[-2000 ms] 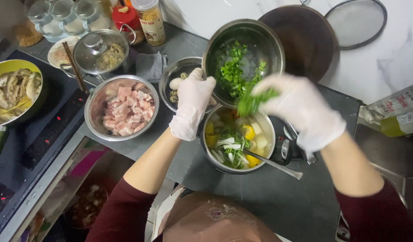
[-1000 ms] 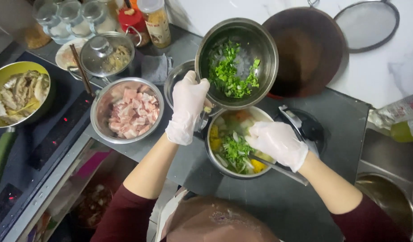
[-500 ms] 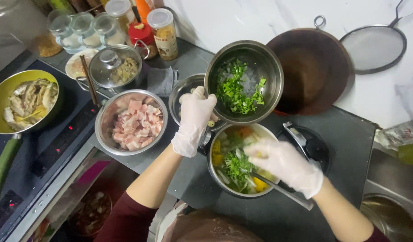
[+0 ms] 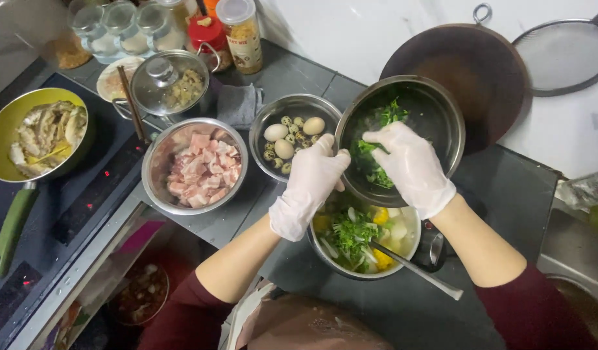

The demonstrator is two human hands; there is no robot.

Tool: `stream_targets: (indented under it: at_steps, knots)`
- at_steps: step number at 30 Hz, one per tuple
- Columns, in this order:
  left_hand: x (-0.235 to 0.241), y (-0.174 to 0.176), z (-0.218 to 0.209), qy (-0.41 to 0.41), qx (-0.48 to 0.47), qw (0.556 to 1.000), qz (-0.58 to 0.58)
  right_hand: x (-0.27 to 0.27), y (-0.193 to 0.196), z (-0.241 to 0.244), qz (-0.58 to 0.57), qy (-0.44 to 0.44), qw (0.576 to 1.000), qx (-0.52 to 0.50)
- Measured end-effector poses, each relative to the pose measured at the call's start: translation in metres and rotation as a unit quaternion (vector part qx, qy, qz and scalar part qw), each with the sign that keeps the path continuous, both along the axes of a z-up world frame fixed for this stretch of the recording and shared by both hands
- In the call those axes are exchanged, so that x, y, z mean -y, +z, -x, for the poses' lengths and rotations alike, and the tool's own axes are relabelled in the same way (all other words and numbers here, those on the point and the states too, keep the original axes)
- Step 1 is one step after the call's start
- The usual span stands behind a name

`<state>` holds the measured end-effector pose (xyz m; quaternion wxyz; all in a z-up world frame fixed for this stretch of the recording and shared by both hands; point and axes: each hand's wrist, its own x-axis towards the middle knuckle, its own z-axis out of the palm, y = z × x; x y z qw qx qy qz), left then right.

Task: The person opens a pressure cooker containing a vegetable soup with corn and carrots, stirs the contents with a ladle, and adds chopped green vegetables and a powdered seasoning. The person then closes the pressure cooker.

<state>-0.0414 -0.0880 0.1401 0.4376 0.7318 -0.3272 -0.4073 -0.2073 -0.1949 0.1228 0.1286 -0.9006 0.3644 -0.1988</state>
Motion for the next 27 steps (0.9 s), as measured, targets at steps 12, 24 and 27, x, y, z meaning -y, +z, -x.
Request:
stream_targets:
  at_steps: [12,24,27]
  knots:
    - [-0.014,0.009,-0.007,0.001,-0.003,1.000,0.021,-0.011,0.056,-0.002,0.160,0.046,0.978,-0.128]
    - [-0.019,0.008,-0.010,0.020,0.006,0.999,0.030,-0.017,0.064,0.026,-0.025,-0.088,0.972,0.216]
    - [-0.018,0.008,-0.010,0.024,0.003,0.999,0.040,-0.030,0.070,0.030,0.011,-0.062,0.967,0.249]
